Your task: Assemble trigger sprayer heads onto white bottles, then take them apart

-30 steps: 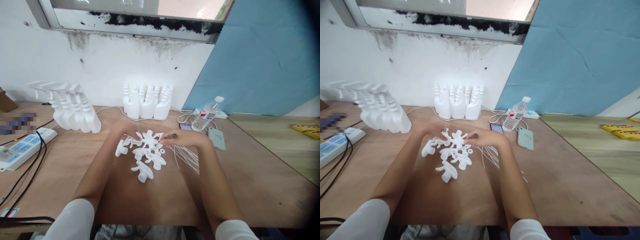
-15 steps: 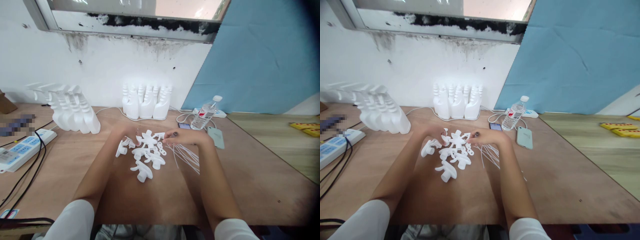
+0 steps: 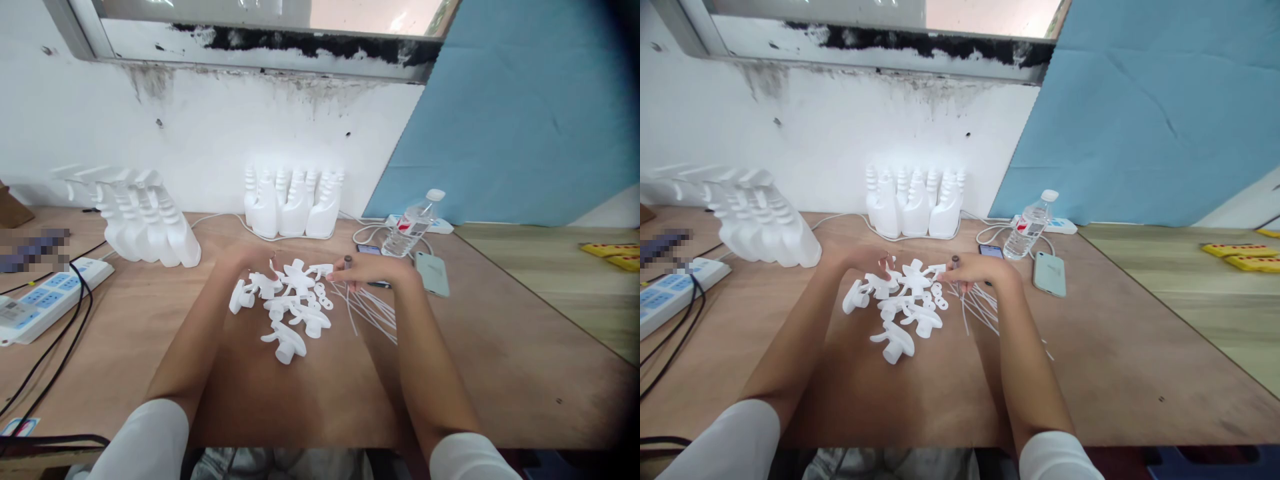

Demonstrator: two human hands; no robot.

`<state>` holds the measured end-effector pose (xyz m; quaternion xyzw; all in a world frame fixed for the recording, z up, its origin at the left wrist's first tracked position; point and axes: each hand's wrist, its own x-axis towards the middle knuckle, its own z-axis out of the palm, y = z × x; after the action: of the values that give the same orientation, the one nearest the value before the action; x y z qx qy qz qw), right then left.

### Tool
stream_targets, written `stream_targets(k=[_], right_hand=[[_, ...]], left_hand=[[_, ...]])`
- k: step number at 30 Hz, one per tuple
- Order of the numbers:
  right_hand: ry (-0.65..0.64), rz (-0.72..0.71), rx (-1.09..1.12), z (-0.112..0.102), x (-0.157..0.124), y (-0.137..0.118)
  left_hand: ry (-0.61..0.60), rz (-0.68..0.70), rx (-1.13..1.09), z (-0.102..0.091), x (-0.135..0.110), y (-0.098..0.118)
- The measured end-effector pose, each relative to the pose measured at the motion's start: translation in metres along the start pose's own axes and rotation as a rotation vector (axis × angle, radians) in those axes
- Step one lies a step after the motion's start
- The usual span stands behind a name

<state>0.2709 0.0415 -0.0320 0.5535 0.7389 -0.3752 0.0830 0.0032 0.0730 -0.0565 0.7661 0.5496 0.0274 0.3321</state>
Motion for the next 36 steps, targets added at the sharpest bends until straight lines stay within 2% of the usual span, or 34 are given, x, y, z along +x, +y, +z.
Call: stream_targets(k=[3, 5, 7, 9, 11, 13, 15, 17, 20, 23, 27, 29, 31, 34, 36], right_hand=[[0.008, 0.008, -0.005, 0.0, 0.001, 0.002], [0.003, 0.011, 0.002, -0.001, 0.001, 0.005], [0.009, 0.006, 0.015, -0.002, 0.002, 0.009], [0.022, -0.009, 0.026, -0.002, 0.001, 0.012], [0.023, -0.029, 0.037, -0.002, 0.0, 0.013], [0.009, -0.058, 0.048, -0.002, -0.001, 0.011], [0.0, -0.081, 0.052, -0.001, -0.004, 0.008], [0.001, -0.081, 0.039, -0.001, -0.006, 0.005], [0.006, -0.073, 0.029, -0.001, -0.011, -0.001], [0.004, -0.068, 0.031, -0.001, -0.014, -0.004], [0.014, -0.082, 0.027, -0.002, -0.014, 0.0], [0.101, -0.153, 0.031, -0.002, -0.012, 0.002], [0.261, -0.27, 0.046, -0.002, -0.01, 0.0], [0.509, -0.468, 0.128, 0.002, -0.01, -0.012], [0.63, -0.551, 0.221, 0.006, -0.011, -0.022]], left_hand=[[0.078, 0.029, -0.016, -0.013, -0.015, 0.001], [0.246, 0.055, 0.009, -0.027, -0.032, 0.001], [0.562, 0.101, 0.041, -0.04, -0.049, -0.003], [0.97, 0.139, 0.074, -0.053, -0.065, -0.01], [1.327, 0.109, 0.108, -0.063, -0.077, -0.02], [1.565, 0.005, 0.11, -0.069, -0.086, -0.031], [1.68, -0.104, 0.074, -0.073, -0.091, -0.04], [1.694, -0.176, 0.028, -0.074, -0.092, -0.047], [1.615, -0.217, -0.029, -0.072, -0.089, -0.054], [1.57, -0.195, -0.038, -0.071, -0.085, -0.06], [1.6, -0.119, 0.008, -0.071, -0.085, -0.063], [1.618, -0.072, 0.017, -0.071, -0.086, -0.059], [1.628, 0.002, 0.008, -0.07, -0.088, -0.049], [1.6, 0.176, -0.086, -0.066, -0.09, -0.027], [1.548, 0.325, -0.217, -0.062, -0.09, -0.01]])
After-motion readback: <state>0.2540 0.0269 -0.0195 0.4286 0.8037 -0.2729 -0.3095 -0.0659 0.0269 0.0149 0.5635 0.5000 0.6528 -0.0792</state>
